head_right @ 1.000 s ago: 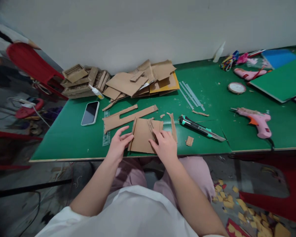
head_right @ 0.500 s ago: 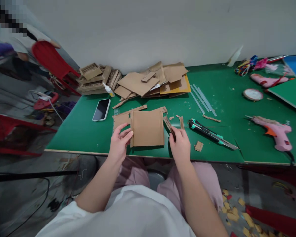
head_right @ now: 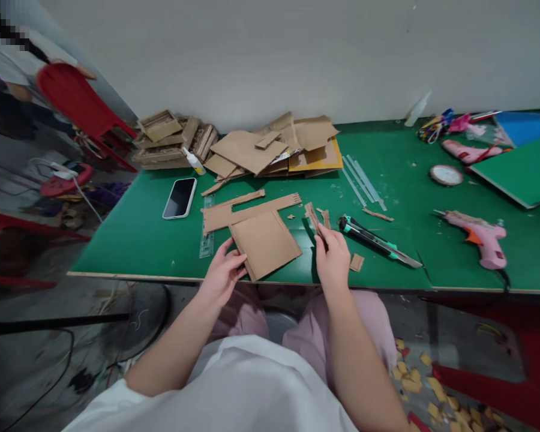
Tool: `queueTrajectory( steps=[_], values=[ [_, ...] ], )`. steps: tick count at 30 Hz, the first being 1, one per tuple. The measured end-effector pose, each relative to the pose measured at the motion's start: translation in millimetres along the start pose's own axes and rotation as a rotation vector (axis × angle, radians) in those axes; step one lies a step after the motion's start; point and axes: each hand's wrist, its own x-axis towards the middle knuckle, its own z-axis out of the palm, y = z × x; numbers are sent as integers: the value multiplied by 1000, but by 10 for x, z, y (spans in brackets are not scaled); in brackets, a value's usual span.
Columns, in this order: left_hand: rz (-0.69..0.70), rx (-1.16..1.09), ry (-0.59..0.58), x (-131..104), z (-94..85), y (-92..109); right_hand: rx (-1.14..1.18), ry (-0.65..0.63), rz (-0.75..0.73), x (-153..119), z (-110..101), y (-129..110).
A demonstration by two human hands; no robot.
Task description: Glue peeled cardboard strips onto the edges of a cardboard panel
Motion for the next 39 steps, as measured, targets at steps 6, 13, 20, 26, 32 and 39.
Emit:
queueTrajectory(
  steps=[6, 13, 20, 26, 32, 39],
  values=[
    [-34, 127, -28, -139, 55, -89, -85, -90, -34, -42, 51, -25],
    [-18, 396, -55, -20, 10, -40, -98, -120, -52, -60, 58, -65],
    [229, 684, -58, 253, -91, 34, 271, -195, 217, 4, 4, -163],
    [374, 861, -79, 247, 35, 14, 145, -305, 247, -23, 74, -313],
    [471, 1080, -146, 215, 110, 8, -186, -485, 189, -26, 75, -515],
    [421, 995, -187, 239, 94, 24, -133, -597, 73, -74, 208, -638]
  ],
)
